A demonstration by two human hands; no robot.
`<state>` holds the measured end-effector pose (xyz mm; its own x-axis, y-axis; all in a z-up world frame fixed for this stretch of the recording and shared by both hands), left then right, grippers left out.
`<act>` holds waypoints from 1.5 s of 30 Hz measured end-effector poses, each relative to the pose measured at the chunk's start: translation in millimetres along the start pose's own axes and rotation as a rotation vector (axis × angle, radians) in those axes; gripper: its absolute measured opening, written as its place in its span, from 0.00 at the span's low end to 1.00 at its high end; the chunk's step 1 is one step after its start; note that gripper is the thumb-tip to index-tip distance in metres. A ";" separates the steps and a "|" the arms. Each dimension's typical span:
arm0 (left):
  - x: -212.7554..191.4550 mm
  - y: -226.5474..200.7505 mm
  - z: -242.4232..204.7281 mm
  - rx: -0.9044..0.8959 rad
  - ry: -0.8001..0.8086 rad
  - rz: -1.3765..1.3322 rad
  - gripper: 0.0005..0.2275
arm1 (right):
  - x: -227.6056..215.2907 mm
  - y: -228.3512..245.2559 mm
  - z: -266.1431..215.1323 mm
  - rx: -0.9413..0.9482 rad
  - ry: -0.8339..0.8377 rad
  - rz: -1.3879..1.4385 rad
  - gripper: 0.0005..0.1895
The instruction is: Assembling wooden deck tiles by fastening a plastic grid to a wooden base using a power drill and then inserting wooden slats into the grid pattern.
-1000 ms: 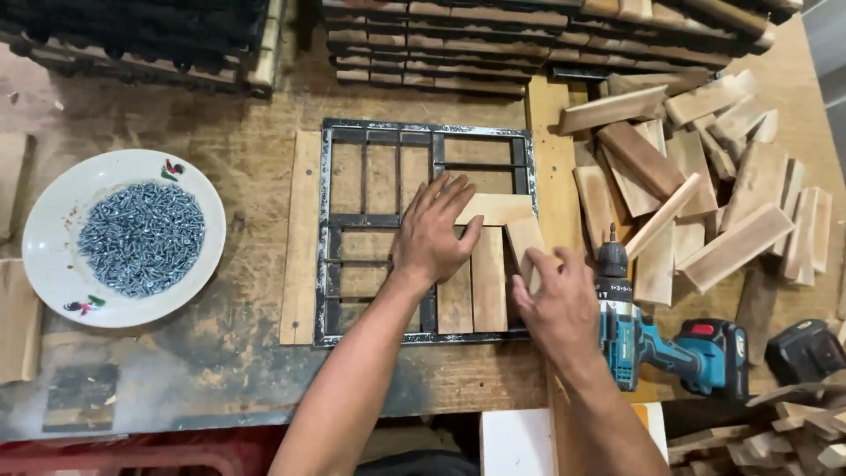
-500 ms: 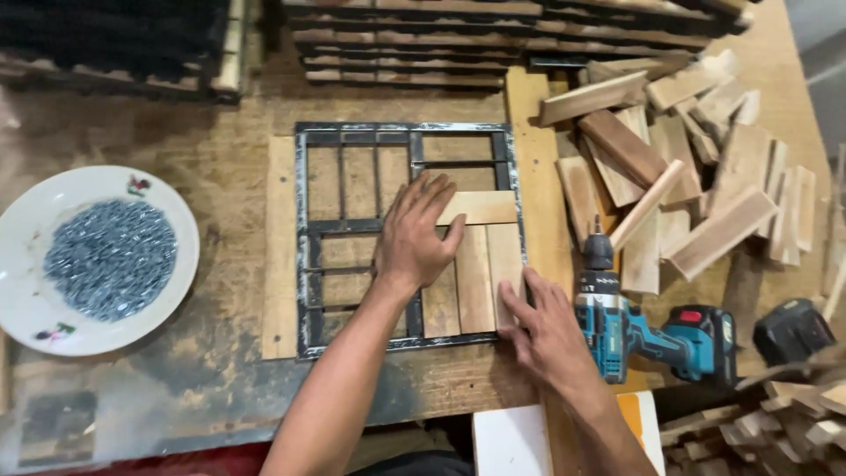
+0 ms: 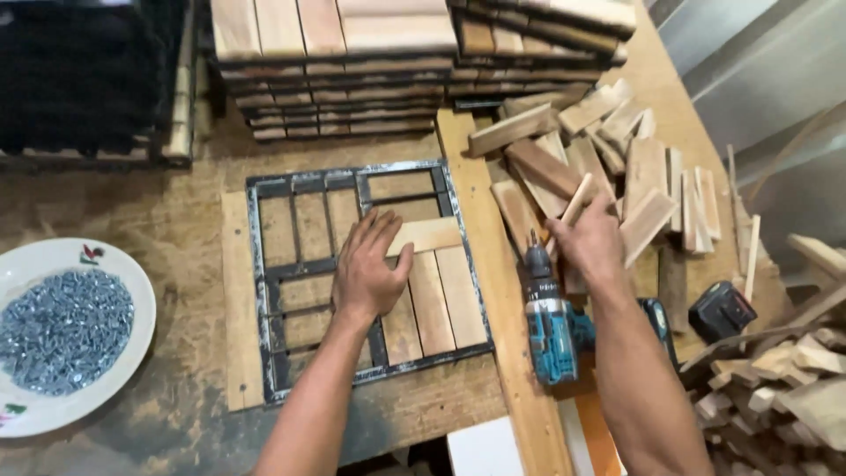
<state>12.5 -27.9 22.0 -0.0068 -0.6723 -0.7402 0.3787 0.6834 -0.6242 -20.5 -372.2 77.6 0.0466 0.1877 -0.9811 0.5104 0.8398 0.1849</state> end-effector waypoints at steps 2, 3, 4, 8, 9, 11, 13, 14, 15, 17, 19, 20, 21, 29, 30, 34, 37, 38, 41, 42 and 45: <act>-1.2 4.6 -0.1 0.037 -0.046 0.025 0.21 | -23.3 35.0 -19.9 0.088 0.059 0.233 0.28; 7.3 5.5 -7.7 0.028 -0.062 0.034 0.21 | -16.2 10.0 -22.4 0.068 0.059 0.237 0.28; 11.8 10.0 -5.1 0.049 -0.096 0.031 0.21 | -12.7 -4.7 -11.4 -0.031 -0.112 0.287 0.18; 19.9 14.1 -0.3 0.076 -0.246 0.075 0.21 | -60.8 34.4 -32.8 -0.371 -0.343 0.554 0.22; 11.9 7.7 -5.4 0.054 -0.233 0.085 0.21 | -51.4 39.7 -32.5 -0.371 -0.314 0.558 0.22; -7.3 -4.1 -4.5 0.018 -0.354 0.036 0.21 | -40.1 57.0 -31.1 -0.579 -0.591 0.322 0.29; -7.9 -3.1 -6.7 -0.037 -0.346 0.015 0.22 | -24.5 85.1 -33.4 -0.575 -0.559 0.276 0.25; -8.5 -2.1 -6.9 -0.096 -0.351 -0.009 0.24 | -17.7 101.4 -32.1 -0.583 -0.532 0.225 0.21; -4.4 0.7 -3.5 -0.104 -0.356 -0.004 0.24 | -22.7 122.6 -35.0 -0.592 -0.527 0.229 0.21; 4.5 6.8 -5.6 -0.120 -0.371 -0.001 0.26 | -19.1 163.5 -43.2 -0.581 0.098 0.500 0.28; 9.3 9.3 -7.9 -0.114 -0.374 0.009 0.27 | 20.3 176.7 -21.5 -0.667 0.236 0.414 0.20; 10.7 10.4 -5.1 -0.095 -0.389 0.015 0.29 | 39.6 185.7 -9.2 -0.757 0.358 0.326 0.17; 10.4 10.2 -4.0 -0.096 -0.391 0.020 0.29 | 51.8 186.3 -2.4 -0.761 0.358 0.329 0.17; 3.3 4.6 -3.1 -0.040 -0.325 0.044 0.21 | 22.4 151.0 31.5 -0.800 0.335 -0.252 0.24; 4.0 5.1 -3.1 -0.038 -0.323 0.041 0.21 | 37.2 137.6 48.4 -0.796 0.335 -0.253 0.24; 4.2 1.9 -0.5 -0.067 -0.277 0.100 0.17 | 79.2 69.7 123.2 -0.583 0.075 -0.393 0.28; 0.8 0.6 -3.8 -0.139 -0.125 0.098 0.21 | 62.8 83.1 83.8 -0.811 0.026 -0.114 0.25; -1.1 1.5 0.1 -0.176 -0.055 0.094 0.23 | 46.3 107.4 60.4 -1.095 0.107 0.188 0.26; 0.4 -1.3 2.3 -0.161 -0.117 0.142 0.23 | 14.6 147.7 6.5 -0.914 0.291 -0.215 0.37; 2.2 -0.1 -3.3 -0.154 -0.092 0.139 0.23 | 38.0 127.7 29.2 -0.892 0.305 -0.208 0.37; 1.9 0.9 2.9 -0.116 -0.148 0.146 0.23 | 78.0 74.4 98.1 -0.782 0.054 -0.236 0.29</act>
<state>15.5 -29.4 20.7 0.1792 -0.5925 -0.7854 0.2564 0.7988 -0.5442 105.4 -345.1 9.3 -0.0389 -0.0309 -0.9988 -0.2454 0.9692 -0.0204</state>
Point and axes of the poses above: each hand's wrist, its own z-axis towards the middle knuckle, its own x-axis out of the palm, y = z × x, the point moved 2 cm from there along z, towards the middle knuckle, and after that the axes turned 5 degrees about y, right-handed, at the moved point
